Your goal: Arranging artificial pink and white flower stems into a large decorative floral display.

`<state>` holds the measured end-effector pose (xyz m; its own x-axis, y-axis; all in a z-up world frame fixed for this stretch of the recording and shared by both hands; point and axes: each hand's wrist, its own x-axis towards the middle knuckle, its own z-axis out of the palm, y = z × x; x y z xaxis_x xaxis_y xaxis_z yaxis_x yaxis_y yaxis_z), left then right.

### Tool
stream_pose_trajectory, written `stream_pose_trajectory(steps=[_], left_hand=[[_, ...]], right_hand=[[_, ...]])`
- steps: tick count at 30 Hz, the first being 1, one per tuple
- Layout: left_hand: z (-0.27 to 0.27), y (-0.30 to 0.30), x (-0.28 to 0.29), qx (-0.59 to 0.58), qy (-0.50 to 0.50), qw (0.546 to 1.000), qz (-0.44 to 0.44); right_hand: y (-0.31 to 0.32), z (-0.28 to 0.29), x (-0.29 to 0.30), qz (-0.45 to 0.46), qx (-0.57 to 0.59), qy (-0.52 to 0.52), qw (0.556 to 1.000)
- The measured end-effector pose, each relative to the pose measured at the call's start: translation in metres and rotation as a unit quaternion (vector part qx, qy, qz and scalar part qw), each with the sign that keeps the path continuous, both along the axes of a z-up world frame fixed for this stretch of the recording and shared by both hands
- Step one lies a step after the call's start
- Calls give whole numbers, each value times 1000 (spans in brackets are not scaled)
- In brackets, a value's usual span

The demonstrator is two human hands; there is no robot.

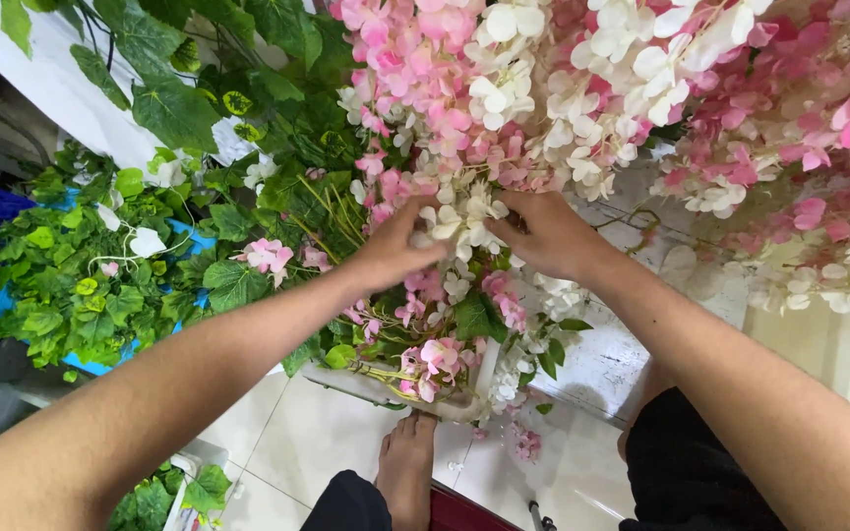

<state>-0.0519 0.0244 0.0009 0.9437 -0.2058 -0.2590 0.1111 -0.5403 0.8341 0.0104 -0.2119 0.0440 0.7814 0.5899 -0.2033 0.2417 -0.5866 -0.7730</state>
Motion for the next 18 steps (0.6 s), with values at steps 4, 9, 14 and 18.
stream_pose_trajectory(steps=[4, 9, 14, 18], left_hand=[[-9, -14, -5, 26, 23, 999, 15], [-4, -21, -8, 67, 0, 998, -1], [-16, 14, -1, 37, -51, 998, 23], [-13, 25, -9, 89, -43, 992, 79]], right_hand=[[5, -12, 3, -31, 36, 56, 997], [8, -46, 14, -137, 77, 152, 976], [-2, -16, 16, -214, 45, 101, 971], [-16, -3, 23, -247, 104, 114, 957]])
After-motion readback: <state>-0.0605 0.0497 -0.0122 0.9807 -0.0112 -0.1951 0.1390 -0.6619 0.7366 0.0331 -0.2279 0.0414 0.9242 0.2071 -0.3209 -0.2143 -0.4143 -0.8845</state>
